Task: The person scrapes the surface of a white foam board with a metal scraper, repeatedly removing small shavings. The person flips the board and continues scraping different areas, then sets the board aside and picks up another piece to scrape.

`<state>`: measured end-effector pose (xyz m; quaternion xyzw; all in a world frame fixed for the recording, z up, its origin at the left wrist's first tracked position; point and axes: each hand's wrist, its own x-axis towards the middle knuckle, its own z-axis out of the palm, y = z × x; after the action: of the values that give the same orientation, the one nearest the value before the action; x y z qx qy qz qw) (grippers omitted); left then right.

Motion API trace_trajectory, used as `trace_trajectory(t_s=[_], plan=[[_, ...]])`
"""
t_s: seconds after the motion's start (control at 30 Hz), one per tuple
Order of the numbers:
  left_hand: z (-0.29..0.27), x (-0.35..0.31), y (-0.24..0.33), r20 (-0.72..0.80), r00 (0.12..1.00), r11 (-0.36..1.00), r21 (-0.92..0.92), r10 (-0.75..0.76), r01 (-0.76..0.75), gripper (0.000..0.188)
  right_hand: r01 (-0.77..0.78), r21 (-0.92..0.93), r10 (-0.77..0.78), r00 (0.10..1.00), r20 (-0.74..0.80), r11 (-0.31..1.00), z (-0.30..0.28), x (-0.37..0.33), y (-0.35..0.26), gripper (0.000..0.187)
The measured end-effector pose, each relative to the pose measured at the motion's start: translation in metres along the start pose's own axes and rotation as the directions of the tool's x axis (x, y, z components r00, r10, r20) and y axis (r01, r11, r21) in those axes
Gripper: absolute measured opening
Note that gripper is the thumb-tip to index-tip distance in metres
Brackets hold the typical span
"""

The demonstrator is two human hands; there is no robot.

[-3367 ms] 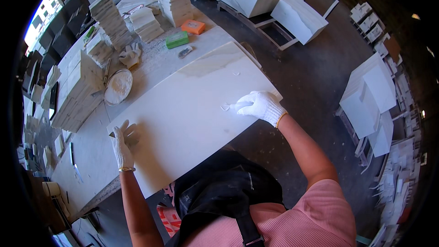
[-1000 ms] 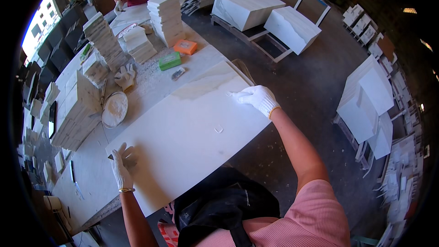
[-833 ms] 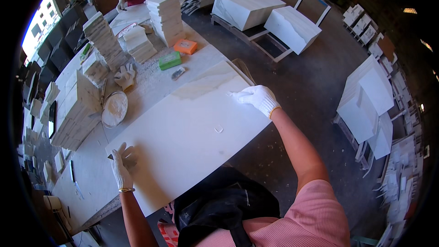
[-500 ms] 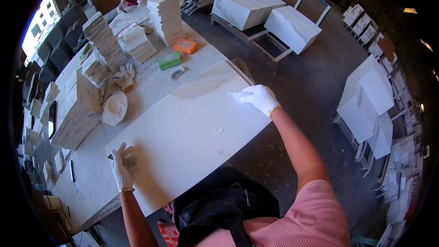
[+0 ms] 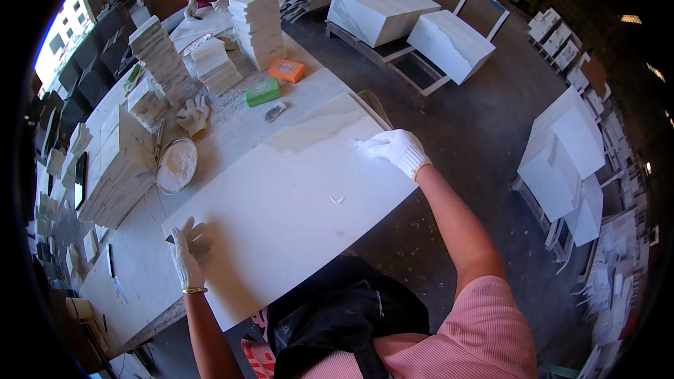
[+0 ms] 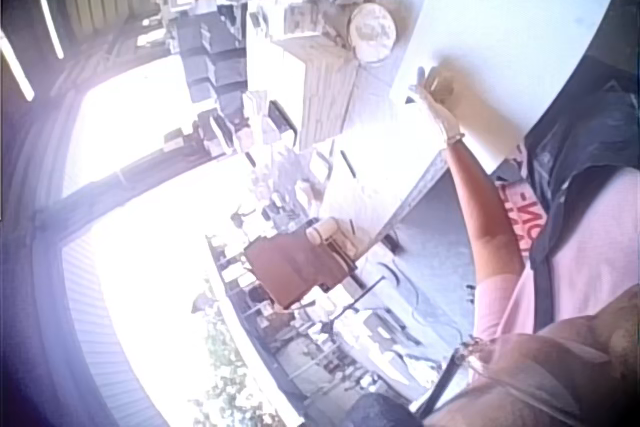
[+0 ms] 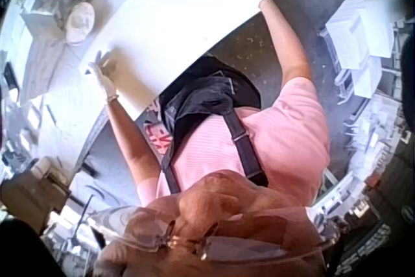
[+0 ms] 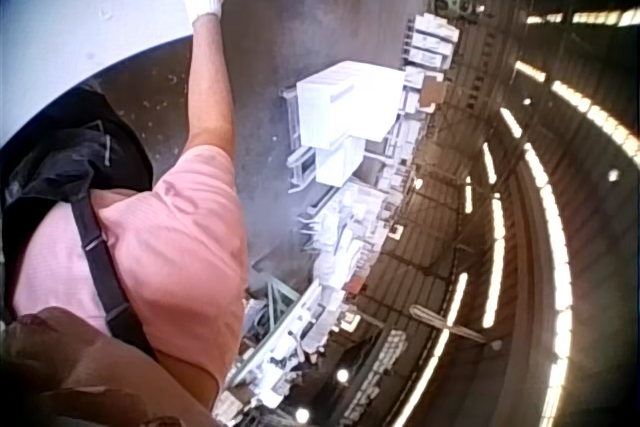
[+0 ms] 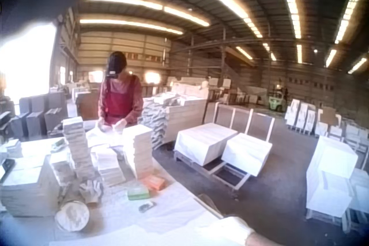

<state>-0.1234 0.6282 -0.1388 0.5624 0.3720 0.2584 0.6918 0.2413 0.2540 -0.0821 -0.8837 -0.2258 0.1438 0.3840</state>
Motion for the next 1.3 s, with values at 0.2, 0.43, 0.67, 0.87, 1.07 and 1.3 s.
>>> trace_trajectory(t_s=[0.2,0.43,0.67,0.87,1.07,1.3], plan=[[-0.002,0.001,-0.001,-0.009,1.000,1.000,0.004,-0.010,0.010,0.068,0.004,0.080,-0.004,1.000,-0.003,0.997,0.000,-0.004,-0.003,0.028],[0.004,-0.002,0.002,-0.003,1.000,1.000,0.005,-0.002,0.002,0.067,-0.070,0.347,0.060,0.997,0.039,0.935,-0.006,-0.010,0.003,0.029],[-0.006,0.005,-0.013,0.015,0.999,0.999,-0.016,0.051,-0.050,0.065,0.004,0.525,-0.028,0.999,0.039,0.851,0.002,0.004,-0.040,0.030],[0.001,-0.003,0.006,0.028,0.999,0.999,-0.010,0.041,-0.041,0.063,0.371,0.331,-0.382,0.924,-0.036,0.867,0.067,0.062,-0.092,0.022],[-0.001,-0.005,0.007,0.001,1.000,0.999,-0.036,-0.002,0.002,0.066,0.354,0.123,-0.361,0.931,0.048,0.927,0.157,0.123,-0.144,0.036],[0.003,-0.004,0.007,-0.017,1.000,1.000,0.012,0.003,-0.003,0.065,0.378,-0.144,-0.371,0.926,0.072,0.914,0.225,0.165,-0.170,0.030]])
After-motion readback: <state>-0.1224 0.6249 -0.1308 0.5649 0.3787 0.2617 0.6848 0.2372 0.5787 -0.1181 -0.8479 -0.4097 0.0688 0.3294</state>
